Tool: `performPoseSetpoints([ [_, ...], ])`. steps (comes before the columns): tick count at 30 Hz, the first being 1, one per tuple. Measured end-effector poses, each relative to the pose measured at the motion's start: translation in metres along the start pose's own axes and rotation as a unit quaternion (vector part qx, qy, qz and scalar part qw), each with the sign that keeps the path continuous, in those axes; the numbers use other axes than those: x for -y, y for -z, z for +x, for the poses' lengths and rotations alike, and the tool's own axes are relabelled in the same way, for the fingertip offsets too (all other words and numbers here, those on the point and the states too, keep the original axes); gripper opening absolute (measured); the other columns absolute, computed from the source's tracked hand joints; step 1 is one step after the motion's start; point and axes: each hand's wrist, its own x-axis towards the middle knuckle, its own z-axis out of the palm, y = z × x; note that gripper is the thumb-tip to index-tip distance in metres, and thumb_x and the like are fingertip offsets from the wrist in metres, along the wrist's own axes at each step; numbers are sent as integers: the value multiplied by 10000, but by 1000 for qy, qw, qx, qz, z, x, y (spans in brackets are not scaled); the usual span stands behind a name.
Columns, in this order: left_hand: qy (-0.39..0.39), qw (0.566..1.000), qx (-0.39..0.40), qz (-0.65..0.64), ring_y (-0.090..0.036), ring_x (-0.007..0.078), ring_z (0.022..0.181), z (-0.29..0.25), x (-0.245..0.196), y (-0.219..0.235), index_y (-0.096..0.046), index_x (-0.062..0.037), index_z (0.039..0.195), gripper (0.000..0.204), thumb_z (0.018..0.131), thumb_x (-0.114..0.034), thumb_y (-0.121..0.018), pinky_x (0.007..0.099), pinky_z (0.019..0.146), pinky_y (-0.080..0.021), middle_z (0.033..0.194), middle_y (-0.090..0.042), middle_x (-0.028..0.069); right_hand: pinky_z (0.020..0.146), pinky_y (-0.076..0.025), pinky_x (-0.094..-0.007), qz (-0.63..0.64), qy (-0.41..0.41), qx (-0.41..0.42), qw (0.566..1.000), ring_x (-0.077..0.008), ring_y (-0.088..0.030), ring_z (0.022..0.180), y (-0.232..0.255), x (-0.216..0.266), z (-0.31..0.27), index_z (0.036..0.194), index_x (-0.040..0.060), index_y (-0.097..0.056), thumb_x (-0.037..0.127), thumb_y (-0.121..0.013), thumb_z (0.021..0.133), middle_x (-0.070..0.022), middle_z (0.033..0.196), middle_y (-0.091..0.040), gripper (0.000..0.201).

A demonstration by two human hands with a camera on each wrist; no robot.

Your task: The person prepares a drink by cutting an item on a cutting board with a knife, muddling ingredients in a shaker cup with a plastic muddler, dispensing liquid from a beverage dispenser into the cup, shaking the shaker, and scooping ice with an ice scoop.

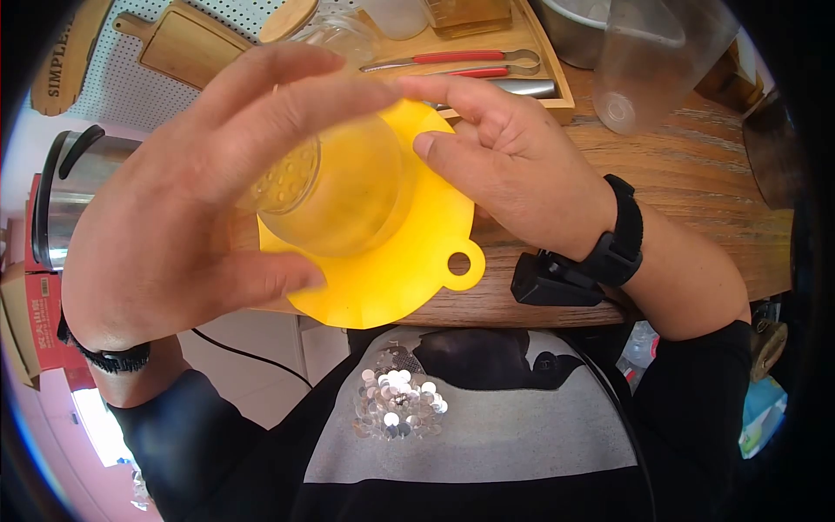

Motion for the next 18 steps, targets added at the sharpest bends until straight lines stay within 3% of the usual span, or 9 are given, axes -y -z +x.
performPoseSetpoints([
  [2,-6,998,-36,-44,-542,332,1106,1,-1,5,-499,-36,1228,730,646,-333,-825,345,882,-468,1205,-501,166,860,-506,-296,23,30,-26,999,-207,-634,962,-1,-4,0,1279,-113,-447,93,-493,917,-188,1096,-630,418],
  [3,35,998,-28,-33,-545,333,1098,-2,-3,13,-496,-31,1234,736,667,-378,-811,349,866,-469,1201,-503,166,860,-506,-296,24,30,-26,999,-207,-634,962,-1,-3,-1,1279,-113,-447,93,-493,917,-188,1096,-630,418],
  [5,78,996,-19,-24,-547,335,1090,-5,-6,12,-492,-26,1241,746,687,-423,-797,352,851,-469,1196,-504,165,863,-515,-253,22,-4,-1,1000,-143,-625,1000,1,1,-2,1362,-12,-388,67,-474,966,-121,1141,-617,413],
  [8,119,993,21,14,-556,324,1056,-3,-6,1,-486,-30,1260,759,699,-455,-770,357,835,-470,1192,-504,165,867,-514,-254,7,1,-3,1000,-142,-625,999,1,-2,0,1360,-11,-391,65,-472,966,-118,1139,-618,409],
  [10,30,997,69,-27,-559,316,1054,-2,0,8,-491,-41,1263,788,666,-465,-784,362,846,-471,1198,-502,172,869,-514,-256,9,7,-4,1000,-142,-624,1001,0,-1,0,1358,-10,-393,64,-472,966,-118,1143,-617,407],
  [13,-19,995,95,-35,-553,314,1068,-3,7,9,-488,-34,1263,807,647,-458,-793,363,845,-470,1226,-494,184,872,-513,-258,5,14,-1,1000,-140,-621,1008,0,-1,-1,1355,-10,-398,62,-472,966,-116,1153,-612,403],
  [16,-57,996,69,10,-561,329,1074,7,-5,12,-493,-24,1256,878,607,-536,-791,370,844,-472,1251,-491,193,871,-512,-258,25,7,4,1000,-138,-618,1014,0,-3,-1,1351,-11,-402,60,-473,965,-114,1160,-608,399],
  [18,-28,999,32,6,-570,331,1055,4,-4,19,-497,-20,1250,907,592,-577,-780,365,841,-475,1249,-493,198,869,-513,-258,49,-2,5,999,-137,-617,1016,0,-5,-1,1349,-11,-404,59,-474,965,-112,1161,-608,397],
])
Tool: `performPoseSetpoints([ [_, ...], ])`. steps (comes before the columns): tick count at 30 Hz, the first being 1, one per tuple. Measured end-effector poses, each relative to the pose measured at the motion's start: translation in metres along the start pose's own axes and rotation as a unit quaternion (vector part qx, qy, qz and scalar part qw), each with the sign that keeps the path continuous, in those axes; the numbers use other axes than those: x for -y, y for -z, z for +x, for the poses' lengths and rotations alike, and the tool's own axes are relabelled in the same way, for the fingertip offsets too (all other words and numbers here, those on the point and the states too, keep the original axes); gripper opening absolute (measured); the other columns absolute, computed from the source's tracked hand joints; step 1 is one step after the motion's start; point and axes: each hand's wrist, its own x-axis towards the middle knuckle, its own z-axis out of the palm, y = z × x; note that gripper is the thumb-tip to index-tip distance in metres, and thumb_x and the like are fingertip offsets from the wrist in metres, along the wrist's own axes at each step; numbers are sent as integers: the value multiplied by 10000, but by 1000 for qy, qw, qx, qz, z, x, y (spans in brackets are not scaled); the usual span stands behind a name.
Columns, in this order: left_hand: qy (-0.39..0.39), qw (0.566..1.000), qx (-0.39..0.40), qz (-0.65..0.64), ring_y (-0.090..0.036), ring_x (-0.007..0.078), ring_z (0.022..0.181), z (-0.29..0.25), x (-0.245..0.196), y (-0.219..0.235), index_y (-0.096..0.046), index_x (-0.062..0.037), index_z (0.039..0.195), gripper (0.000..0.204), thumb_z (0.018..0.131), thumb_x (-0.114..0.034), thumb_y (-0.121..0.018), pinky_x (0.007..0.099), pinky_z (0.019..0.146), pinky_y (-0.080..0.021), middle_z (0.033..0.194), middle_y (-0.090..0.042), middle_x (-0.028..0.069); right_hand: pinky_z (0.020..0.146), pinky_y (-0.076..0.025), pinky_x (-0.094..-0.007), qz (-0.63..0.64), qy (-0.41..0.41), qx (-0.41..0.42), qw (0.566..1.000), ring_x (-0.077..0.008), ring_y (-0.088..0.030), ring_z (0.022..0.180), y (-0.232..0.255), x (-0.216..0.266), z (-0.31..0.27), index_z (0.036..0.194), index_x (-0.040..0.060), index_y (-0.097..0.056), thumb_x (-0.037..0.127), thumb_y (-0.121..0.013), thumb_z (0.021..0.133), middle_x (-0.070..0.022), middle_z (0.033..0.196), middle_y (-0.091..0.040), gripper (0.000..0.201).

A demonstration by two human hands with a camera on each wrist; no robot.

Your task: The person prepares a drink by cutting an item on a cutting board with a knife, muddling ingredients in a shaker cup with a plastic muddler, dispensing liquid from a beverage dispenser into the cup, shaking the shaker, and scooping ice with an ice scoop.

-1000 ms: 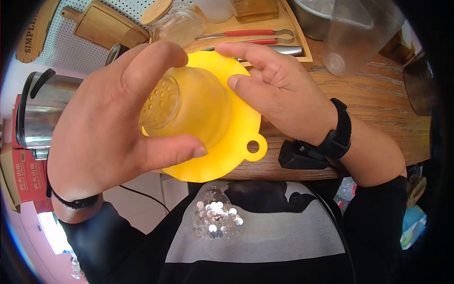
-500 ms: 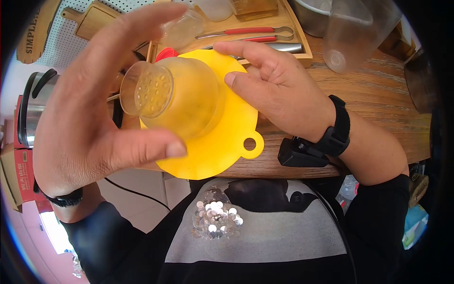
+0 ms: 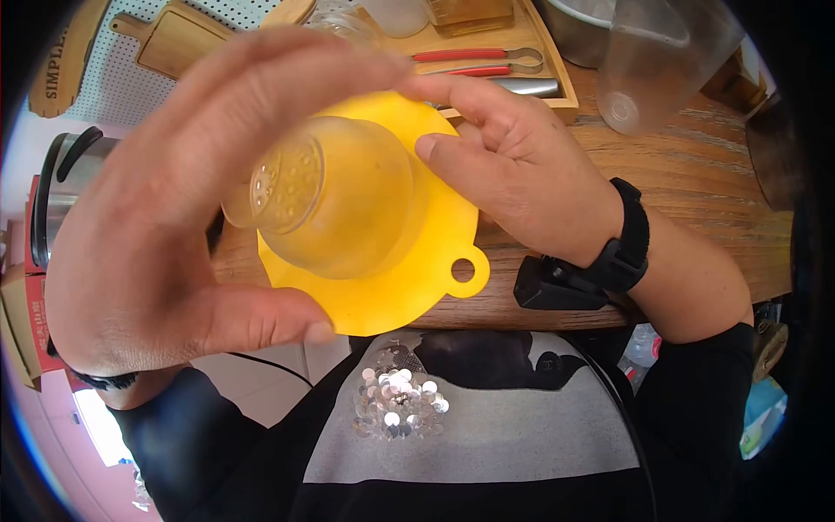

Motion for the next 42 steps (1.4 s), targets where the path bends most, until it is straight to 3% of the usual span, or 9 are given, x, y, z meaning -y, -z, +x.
performPoseSetpoints([
  [4,183,981,60,15,-591,342,1009,4,-15,-4,-511,-15,1226,964,561,-669,-754,351,837,-480,1226,-502,212,849,-515,-299,-32,45,-39,998,-227,-642,948,-1,-2,1,1271,-104,-461,94,-490,912,-203,1072,-634,412],
  [11,-5,995,59,86,-587,354,1037,-2,2,-8,-508,9,1218,786,688,-520,-746,361,864,-485,1225,-505,206,878,-508,-258,-13,10,2,1000,-143,-613,1030,0,3,-1,1352,-2,-402,57,-461,970,-119,1179,-597,391],
  [15,-13,1000,22,-18,-584,355,1044,4,-4,-6,-506,2,1225,784,681,-503,-759,358,866,-489,1228,-501,204,878,-507,-258,2,6,0,1000,-144,-613,1030,0,2,-1,1353,2,-403,61,-458,973,-115,1181,-597,389],
  [20,165,986,13,0,-575,370,1057,-1,-13,-18,-499,-9,1259,742,702,-413,-778,351,881,-482,1246,-484,207,883,-506,-257,-57,3,-13,998,-141,-610,1029,1,5,-1,1358,2,-398,64,-462,973,-111,1176,-598,395],
  [29,-48,995,51,-73,-536,337,1098,5,4,-2,-537,-15,1233,698,716,-422,-768,365,878,-465,1273,-472,215,886,-500,-258,0,2,-1,1000,-135,-603,1037,-2,2,-2,1348,-11,-407,75,-463,979,-109,1176,-598,383],
  [32,19,997,-50,-47,-560,326,1047,8,-6,-5,-538,-7,1223,725,708,-467,-760,355,852,-461,1286,-465,219,846,-513,-242,-26,27,-15,999,-117,-614,995,-1,0,0,1343,-1,-419,99,-461,984,-97,1150,-610,375],
  [35,140,990,4,-6,-579,333,1001,-1,-14,-13,-521,-3,1223,749,703,-491,-751,356,829,-465,1260,-475,222,769,-525,-215,-27,4,-23,999,-89,-624,927,-2,2,-1,1342,17,-430,131,-457,991,-80,1112,-624,371],
  [39,91,995,37,-20,-588,359,996,-4,-4,-9,-515,-8,1214,725,698,-454,-762,358,833,-477,1244,-474,231,836,-509,-296,-87,60,-39,994,-226,-645,930,1,1,1,1248,-103,-487,132,-477,937,-199,1031,-649,391],
  [42,-8,996,92,-3,-581,386,1033,-1,4,-3,-520,0,1207,712,691,-420,-770,358,846,-484,1240,-470,234,654,-508,-175,-52,-2,-11,999,-49,-612,805,-2,5,-2,1348,38,-434,147,-451,993,-50,1025,-636,372],
])
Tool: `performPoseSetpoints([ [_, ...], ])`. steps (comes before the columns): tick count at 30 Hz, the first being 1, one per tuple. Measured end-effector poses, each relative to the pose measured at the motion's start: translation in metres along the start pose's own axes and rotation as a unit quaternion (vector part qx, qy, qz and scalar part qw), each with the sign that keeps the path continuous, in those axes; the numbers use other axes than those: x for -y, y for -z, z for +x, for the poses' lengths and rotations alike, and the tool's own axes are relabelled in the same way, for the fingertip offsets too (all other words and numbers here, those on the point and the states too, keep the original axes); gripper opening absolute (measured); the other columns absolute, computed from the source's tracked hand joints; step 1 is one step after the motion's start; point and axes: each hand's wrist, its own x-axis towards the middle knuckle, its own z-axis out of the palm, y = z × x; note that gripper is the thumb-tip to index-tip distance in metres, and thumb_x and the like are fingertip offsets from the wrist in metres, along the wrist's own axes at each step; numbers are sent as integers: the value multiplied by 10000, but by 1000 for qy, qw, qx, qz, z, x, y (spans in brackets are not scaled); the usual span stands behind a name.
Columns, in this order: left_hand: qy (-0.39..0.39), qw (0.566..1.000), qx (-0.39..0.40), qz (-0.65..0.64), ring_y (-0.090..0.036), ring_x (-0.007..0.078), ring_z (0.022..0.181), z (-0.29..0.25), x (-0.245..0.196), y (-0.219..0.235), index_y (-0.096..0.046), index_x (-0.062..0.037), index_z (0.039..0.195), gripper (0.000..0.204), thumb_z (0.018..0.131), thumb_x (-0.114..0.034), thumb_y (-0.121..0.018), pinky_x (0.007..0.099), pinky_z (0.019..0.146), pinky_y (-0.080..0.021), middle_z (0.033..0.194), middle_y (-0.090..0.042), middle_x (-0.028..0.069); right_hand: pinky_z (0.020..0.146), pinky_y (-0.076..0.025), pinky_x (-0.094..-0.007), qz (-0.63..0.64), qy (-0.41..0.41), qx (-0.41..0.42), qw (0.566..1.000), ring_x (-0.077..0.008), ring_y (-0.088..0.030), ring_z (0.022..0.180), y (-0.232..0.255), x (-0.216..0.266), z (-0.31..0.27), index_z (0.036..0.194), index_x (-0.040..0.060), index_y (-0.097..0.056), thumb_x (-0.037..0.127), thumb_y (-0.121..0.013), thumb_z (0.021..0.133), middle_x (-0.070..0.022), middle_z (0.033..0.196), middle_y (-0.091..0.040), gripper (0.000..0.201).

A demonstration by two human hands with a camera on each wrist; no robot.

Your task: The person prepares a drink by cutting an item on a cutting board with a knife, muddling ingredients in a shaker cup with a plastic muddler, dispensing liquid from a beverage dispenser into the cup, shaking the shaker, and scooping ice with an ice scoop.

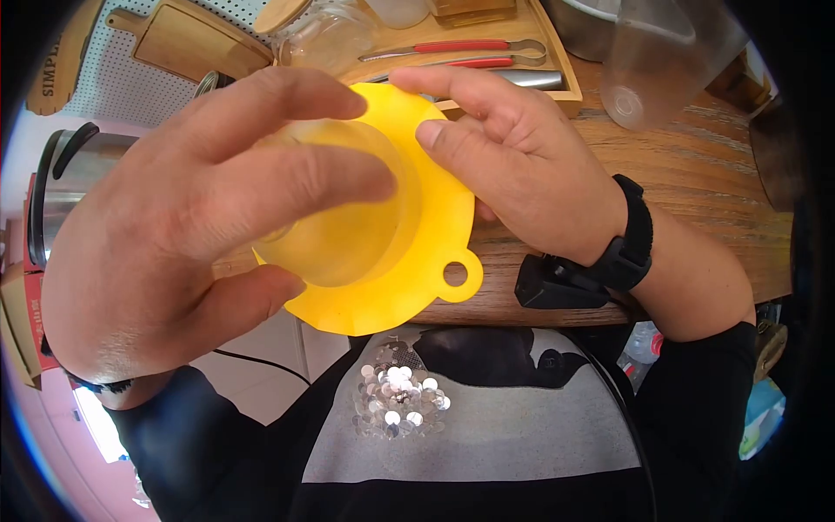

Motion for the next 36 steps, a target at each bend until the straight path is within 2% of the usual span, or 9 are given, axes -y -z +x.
performPoseSetpoints([
  [6,-24,991,-116,-55,-583,392,1043,7,-10,1,-519,2,1220,822,651,-529,-783,373,857,-485,1250,-475,234,636,-495,-169,8,-13,-5,1000,-43,-601,789,0,-2,0,1353,40,-425,134,-452,991,-40,1018,-633,376],
  [10,177,982,-67,15,-602,355,1002,2,-20,-10,-527,18,1176,811,664,-568,-754,349,835,-472,1155,-546,201,639,-494,-170,49,-15,-16,999,-41,-601,800,-3,-3,-1,1351,39,-426,125,-456,988,-39,1025,-629,374],
  [18,-4,996,12,84,-553,399,1107,6,-12,3,-534,-6,1183,777,666,-544,-750,364,930,-464,1278,-474,227,652,-504,-174,25,-15,-6,1000,-52,-610,827,-1,-2,0,1354,38,-420,124,-454,988,-49,1045,-626,378],
  [19,-3,996,13,83,-553,399,1107,6,-11,1,-534,-6,1183,777,666,-544,-750,364,930,-464,1278,-474,227,762,-502,-235,-14,21,-10,1000,-142,-624,895,1,-4,3,1308,-31,-450,126,-468,964,-128,1063,-632,378],
  [22,8,988,-153,-16,-560,380,1103,7,-10,-7,-527,-1,1195,879,611,-617,-756,363,916,-465,1250,-492,216,871,-499,-299,-18,41,-19,999,-236,-637,964,-1,-4,2,1253,-101,-488,131,-481,939,-205,1081,-638,390],
  [24,197,975,-85,50,-564,359,1102,1,-17,-13,-509,4,1209,976,558,-682,-749,366,898,-465,1226,-506,203,871,-499,-302,14,24,-19,999,-241,-636,966,0,-3,2,1244,-102,-495,134,-480,938,-205,1082,-637,387],
  [26,242,968,-64,-15,-571,345,1094,0,-20,-17,-501,9,1210,923,594,-629,-757,369,884,-464,1203,-516,194,869,-500,-303,-49,44,-23,998,-244,-635,971,1,-2,3,1240,-106,-495,136,-478,937,-211,1080,-636,388],
  [34,-57,993,-81,67,-501,406,1189,4,-1,-7,-529,-27,1220,809,635,-532,-768,389,964,-436,1329,-450,205,872,-505,-310,-55,45,-18,997,-253,-636,982,0,-2,3,1235,-111,-497,138,-479,937,-219,1079,-635,389],
  [36,-23,992,-110,49,-517,399,1168,6,-7,1,-531,-25,1216,843,617,-573,-758,390,954,-438,1304,-466,206,872,-506,-311,-56,44,-20,997,-255,-636,984,1,-2,3,1234,-112,-497,138,-480,937,-221,1080,-634,389],
])
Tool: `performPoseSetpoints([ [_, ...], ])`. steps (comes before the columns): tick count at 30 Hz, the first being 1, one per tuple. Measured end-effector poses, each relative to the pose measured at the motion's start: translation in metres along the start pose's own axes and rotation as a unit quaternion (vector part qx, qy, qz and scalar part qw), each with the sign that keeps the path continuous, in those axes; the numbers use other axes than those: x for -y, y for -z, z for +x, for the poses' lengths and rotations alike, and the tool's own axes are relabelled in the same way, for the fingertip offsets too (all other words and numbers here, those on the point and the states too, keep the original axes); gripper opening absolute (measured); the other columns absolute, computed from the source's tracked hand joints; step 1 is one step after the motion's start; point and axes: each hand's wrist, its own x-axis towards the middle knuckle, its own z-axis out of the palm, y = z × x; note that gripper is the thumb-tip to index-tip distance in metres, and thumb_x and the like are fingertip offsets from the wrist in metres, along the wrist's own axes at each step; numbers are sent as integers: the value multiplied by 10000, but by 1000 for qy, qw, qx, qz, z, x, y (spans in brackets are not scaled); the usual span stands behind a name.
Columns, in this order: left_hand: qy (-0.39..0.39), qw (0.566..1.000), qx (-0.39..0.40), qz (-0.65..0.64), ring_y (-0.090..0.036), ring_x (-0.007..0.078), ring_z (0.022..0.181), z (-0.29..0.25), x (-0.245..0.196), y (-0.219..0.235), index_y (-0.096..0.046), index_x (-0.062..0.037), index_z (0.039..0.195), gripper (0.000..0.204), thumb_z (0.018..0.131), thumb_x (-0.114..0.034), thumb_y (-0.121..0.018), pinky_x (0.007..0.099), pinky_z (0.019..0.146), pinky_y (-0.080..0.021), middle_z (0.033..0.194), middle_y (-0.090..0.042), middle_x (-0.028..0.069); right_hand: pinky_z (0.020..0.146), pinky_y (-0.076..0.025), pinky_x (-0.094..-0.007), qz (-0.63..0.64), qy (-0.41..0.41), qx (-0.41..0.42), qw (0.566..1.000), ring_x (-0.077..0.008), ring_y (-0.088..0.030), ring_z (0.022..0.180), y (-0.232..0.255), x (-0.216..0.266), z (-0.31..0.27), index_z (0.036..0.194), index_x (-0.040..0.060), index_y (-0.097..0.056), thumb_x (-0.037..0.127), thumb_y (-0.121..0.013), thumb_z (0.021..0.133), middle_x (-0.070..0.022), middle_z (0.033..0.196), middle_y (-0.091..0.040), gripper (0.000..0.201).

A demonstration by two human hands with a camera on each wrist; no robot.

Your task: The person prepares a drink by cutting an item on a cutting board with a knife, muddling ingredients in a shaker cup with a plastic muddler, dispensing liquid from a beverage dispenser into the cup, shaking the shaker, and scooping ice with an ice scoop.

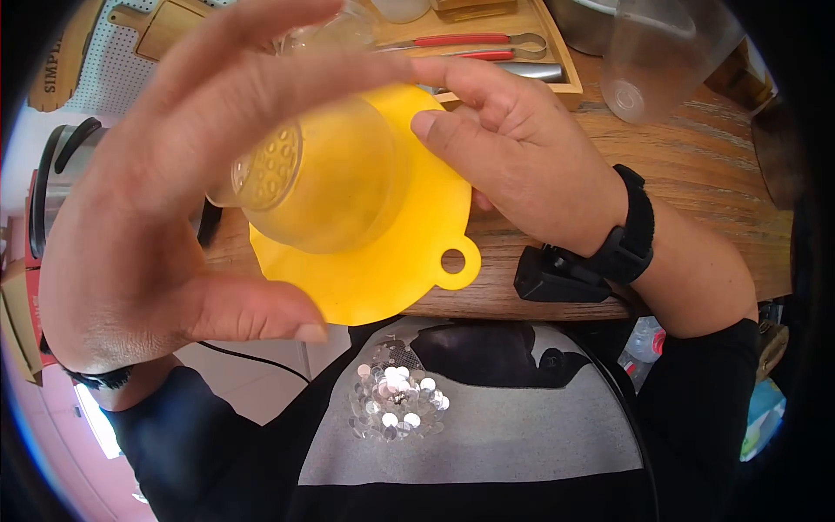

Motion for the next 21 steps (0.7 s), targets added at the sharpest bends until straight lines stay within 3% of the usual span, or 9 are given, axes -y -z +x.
performPoseSetpoints([
  [2,40,999,-31,-14,-532,391,1147,0,-8,1,-532,-23,1212,877,600,-613,-749,391,943,-440,1279,-483,208,866,-509,-308,13,-6,3,1000,-260,-642,972,1,-2,1,1238,-113,-494,139,-483,936,-221,1076,-638,393],
  [4,226,972,48,37,-565,367,1095,-4,-15,-6,-531,-12,1197,932,564,-663,-736,384,905,-453,1214,-516,207,862,-511,-308,-3,-2,1,1000,-261,-645,963,0,-1,1,1239,-113,-493,139,-483,936,-219,1073,-640,394],
  [6,233,972,28,29,-586,345,1059,-9,-17,-15,-526,-5,1189,839,633,-594,-743,378,873,-461,1160,-536,204,857,-513,-308,-18,3,-5,1000,-263,-649,953,-1,-1,0,1240,-113,-492,139,-483,935,-217,1069,-642,395],
  [8,143,989,39,-25,-581,347,1066,-9,-9,-10,-533,-29,1197,776,655,-537,-756,378,872,-469,1194,-528,202,854,-515,-312,39,-5,2,999,-267,-652,944,-1,-1,0,1241,-113,-489,140,-485,932,-223,1060,-643,399],
  [12,101,993,63,-16,-577,348,1053,-10,-6,-12,-534,-42,1215,758,650,-485,-777,374,882,-465,1243,-515,197,852,-516,-315,23,-19,4,1000,-269,-652,950,-1,2,0,1232,-116,-495,134,-485,927,-236,1058,-639,395],
  [14,8,999,30,18,-574,350,1040,-8,0,-14,-533,-43,1228,843,593,-528,-802,378,886,-461,1292,-497,188,854,-515,-315,-5,16,-3,1000,-272,-653,950,-1,-2,0,1222,-122,-500,125,-485,918,-244,1056,-638,392],
  [15,6,999,30,19,-574,350,1040,-8,-1,-12,-533,-43,1228,843,593,-528,-802,378,886,-461,1292,-497,188,854,-515,-315,-6,16,-4,1000,-272,-653,950,-1,-2,0,1222,-122,-500,125,-485,918,-244,1056,-638,392],
  [17,97,994,-56,-9,-577,343,1032,-11,-4,-5,-520,-33,1241,906,587,-607,-774,366,885,-458,1280,-506,175,858,-514,-314,0,4,-11,1000,-275,-652,952,-2,-2,0,1214,-128,-503,116,-482,910,-244,1057,-639,390],
  [21,207,978,13,21,-582,338,1024,-14,-9,-9,-518,-25,1236,960,574,-688,-732,360,873,-465,1244,-521,163,861,-514,-317,-8,17,-5,1000,-275,-651,954,0,-1,1,1210,-131,-504,116,-480,906,-241,1055,-640,392],
])
